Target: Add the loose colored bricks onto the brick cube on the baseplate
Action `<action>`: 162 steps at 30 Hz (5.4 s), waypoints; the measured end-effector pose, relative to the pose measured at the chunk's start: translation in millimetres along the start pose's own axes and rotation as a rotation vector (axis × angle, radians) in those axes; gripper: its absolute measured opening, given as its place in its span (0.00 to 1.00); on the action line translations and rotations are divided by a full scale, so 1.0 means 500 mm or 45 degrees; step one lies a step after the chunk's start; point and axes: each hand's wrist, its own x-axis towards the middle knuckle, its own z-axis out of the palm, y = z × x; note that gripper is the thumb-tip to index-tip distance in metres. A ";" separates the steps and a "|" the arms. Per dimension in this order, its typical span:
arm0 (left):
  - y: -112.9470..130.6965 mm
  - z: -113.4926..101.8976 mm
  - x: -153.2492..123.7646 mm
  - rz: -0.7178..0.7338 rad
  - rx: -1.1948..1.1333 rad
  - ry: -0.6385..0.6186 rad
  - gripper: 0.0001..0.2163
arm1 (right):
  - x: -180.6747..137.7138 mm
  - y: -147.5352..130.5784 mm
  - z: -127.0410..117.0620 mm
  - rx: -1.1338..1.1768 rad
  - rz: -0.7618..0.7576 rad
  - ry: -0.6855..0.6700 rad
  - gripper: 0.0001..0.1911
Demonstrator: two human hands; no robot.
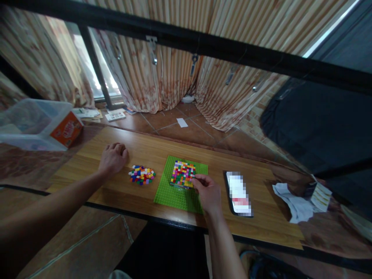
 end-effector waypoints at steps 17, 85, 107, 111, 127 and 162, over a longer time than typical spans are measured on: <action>-0.001 0.001 -0.003 -0.002 -0.002 -0.005 0.14 | 0.004 0.010 0.001 0.448 0.354 -0.112 0.19; 0.003 0.008 -0.012 -0.026 0.025 0.048 0.12 | -0.096 0.069 0.257 -1.195 -0.819 -0.287 0.10; -0.001 0.009 -0.010 -0.022 -0.023 0.041 0.11 | -0.107 0.027 0.077 -0.656 -0.725 0.025 0.16; -0.001 0.010 -0.009 -0.016 -0.022 0.040 0.12 | -0.076 0.008 0.078 -0.782 -0.813 0.034 0.17; 0.004 0.006 -0.007 -0.025 -0.015 0.017 0.11 | -0.054 0.007 0.086 -0.909 -0.917 -0.042 0.16; 0.002 0.010 -0.008 -0.023 0.006 0.034 0.12 | -0.059 -0.009 0.097 -0.871 -0.727 0.100 0.16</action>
